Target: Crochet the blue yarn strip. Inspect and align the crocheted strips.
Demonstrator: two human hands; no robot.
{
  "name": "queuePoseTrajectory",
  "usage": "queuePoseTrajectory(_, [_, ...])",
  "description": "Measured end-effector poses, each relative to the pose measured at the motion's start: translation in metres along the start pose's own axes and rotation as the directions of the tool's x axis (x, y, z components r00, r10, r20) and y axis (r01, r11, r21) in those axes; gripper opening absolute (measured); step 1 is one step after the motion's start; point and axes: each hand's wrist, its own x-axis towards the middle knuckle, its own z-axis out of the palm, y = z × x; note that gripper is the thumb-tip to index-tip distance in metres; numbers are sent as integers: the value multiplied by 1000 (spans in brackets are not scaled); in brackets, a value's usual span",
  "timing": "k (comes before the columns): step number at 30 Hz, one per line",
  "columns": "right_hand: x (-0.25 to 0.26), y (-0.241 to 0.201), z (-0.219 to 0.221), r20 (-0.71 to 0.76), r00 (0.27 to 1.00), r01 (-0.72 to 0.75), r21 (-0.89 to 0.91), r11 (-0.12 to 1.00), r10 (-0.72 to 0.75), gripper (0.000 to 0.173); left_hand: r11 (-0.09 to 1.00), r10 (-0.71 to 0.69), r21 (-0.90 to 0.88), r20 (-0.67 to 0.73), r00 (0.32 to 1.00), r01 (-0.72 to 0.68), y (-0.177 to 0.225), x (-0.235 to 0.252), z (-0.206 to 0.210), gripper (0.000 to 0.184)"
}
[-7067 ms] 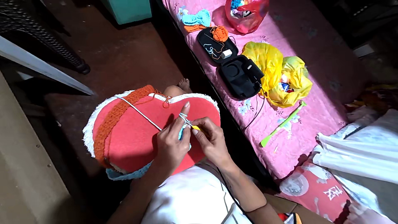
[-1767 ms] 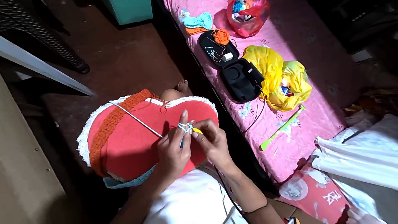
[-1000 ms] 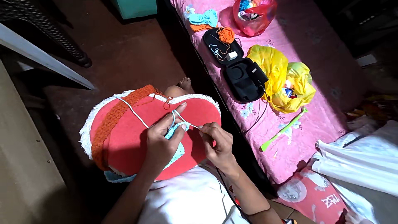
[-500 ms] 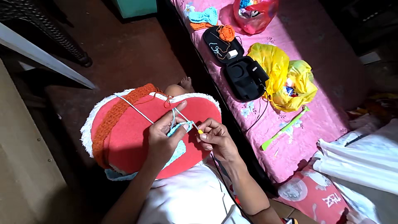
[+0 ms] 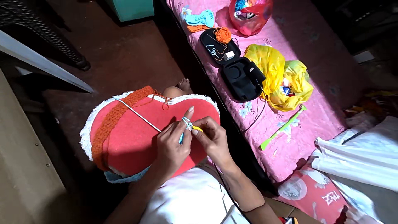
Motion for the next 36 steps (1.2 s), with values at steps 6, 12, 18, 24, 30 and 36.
queuePoseTrajectory(6, [1,11,0,-3,999,-38,437,899,43,21,946,-126,-294,46,991,134,3,7,-14,44])
queuePoseTrajectory(12, [-2,34,-2,-45,844,471,-418,777,-535,13,795,-289,-507,168,942,334,4,17,-27,47])
queuePoseTrajectory(18, [-4,35,-14,42,871,484,-249,839,-489,11,621,-443,-596,269,855,509,-3,23,-40,42])
queuePoseTrajectory(24, [-3,21,-17,110,993,24,225,974,-50,18,995,-77,-50,86,993,82,-2,9,-21,48])
queuePoseTrajectory(30, [1,10,2,8,985,168,-210,963,-170,19,972,132,190,47,990,-139,3,0,-2,35])
queuePoseTrajectory(36, [7,9,-6,101,992,-115,416,902,79,23,900,-193,-364,159,968,239,-2,5,-19,41])
